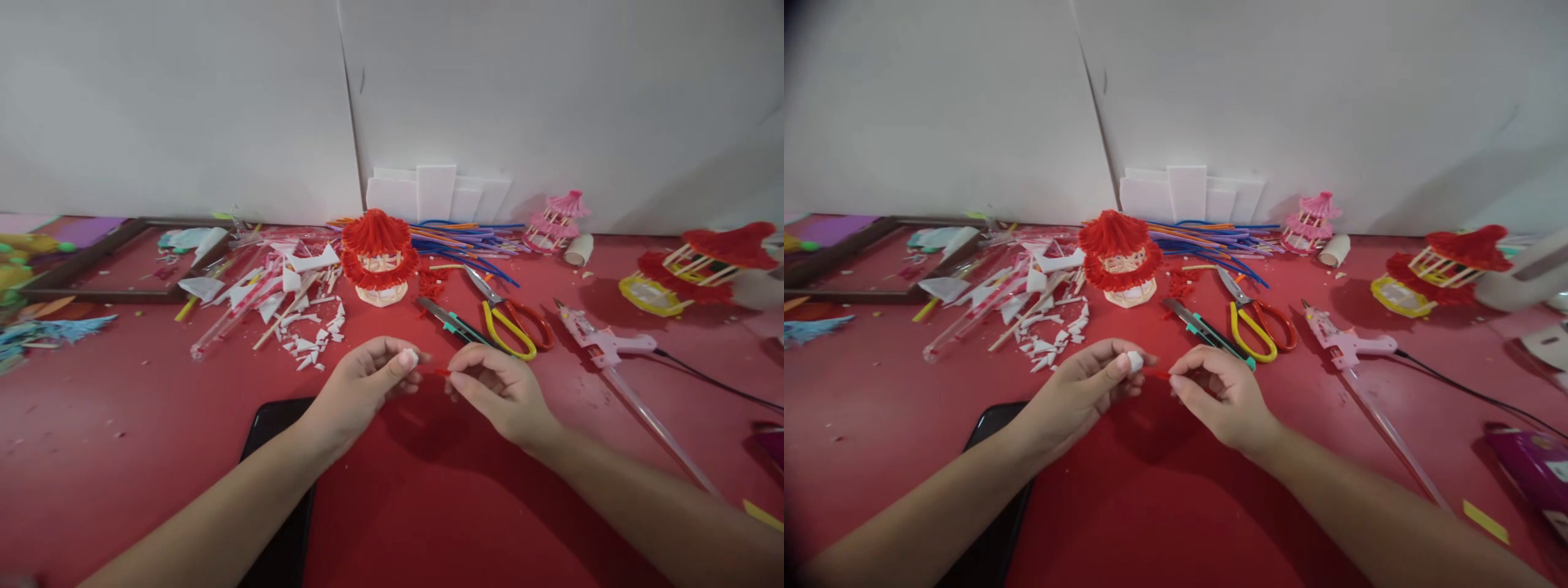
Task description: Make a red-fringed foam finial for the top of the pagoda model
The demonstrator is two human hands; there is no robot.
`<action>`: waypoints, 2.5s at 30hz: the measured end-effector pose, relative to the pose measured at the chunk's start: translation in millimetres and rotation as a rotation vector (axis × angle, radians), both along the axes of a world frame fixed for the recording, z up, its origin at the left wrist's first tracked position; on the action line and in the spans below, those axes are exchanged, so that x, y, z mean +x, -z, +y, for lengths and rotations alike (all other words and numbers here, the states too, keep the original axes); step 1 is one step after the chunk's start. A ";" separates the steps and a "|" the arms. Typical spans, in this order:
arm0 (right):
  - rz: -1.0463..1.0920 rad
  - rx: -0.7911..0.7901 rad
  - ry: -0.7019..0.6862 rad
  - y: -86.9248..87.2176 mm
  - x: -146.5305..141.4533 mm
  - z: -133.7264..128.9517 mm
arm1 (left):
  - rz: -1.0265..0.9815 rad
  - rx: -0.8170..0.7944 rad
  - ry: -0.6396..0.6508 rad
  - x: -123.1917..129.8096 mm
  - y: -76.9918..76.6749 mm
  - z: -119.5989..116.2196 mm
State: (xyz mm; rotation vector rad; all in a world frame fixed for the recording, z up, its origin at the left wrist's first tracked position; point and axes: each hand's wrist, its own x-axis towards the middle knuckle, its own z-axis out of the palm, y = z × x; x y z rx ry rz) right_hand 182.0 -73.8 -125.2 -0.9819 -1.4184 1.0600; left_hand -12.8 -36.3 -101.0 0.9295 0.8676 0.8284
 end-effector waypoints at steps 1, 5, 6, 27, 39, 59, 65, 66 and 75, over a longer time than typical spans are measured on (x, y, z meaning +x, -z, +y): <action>-0.003 0.009 -0.001 0.5 -0.6 -0.5 | 0.009 -0.027 -0.024 0.1 -0.5 0.4; -0.090 0.083 0.005 2.7 -2.3 -1.3 | 0.052 -0.128 -0.010 0.8 -1.4 -0.1; -0.114 0.101 0.009 3.2 -2.4 -1.2 | 0.057 -0.148 0.016 1.2 -1.4 -0.5; -0.179 0.090 -0.039 2.4 -1.3 0.6 | 0.063 -0.214 0.194 0.2 -7.2 -2.5; -0.165 0.018 -0.085 1.9 1.2 0.3 | 0.109 -0.179 0.204 -0.1 -4.8 -4.1; 0.315 -0.426 -0.196 0.0 -2.1 3.5 | 0.091 0.154 0.181 -1.0 -6.3 -2.6; 0.365 -0.513 -0.180 -3.8 -3.2 4.6 | 0.133 0.205 0.186 -2.0 -4.6 -1.9; 0.372 -0.521 -0.174 -4.0 -3.3 4.8 | 0.129 0.211 0.183 -1.7 -4.7 -2.1; 0.365 -0.534 -0.184 -2.0 -3.4 7.3 | 0.042 0.126 0.221 -1.0 -8.6 -5.1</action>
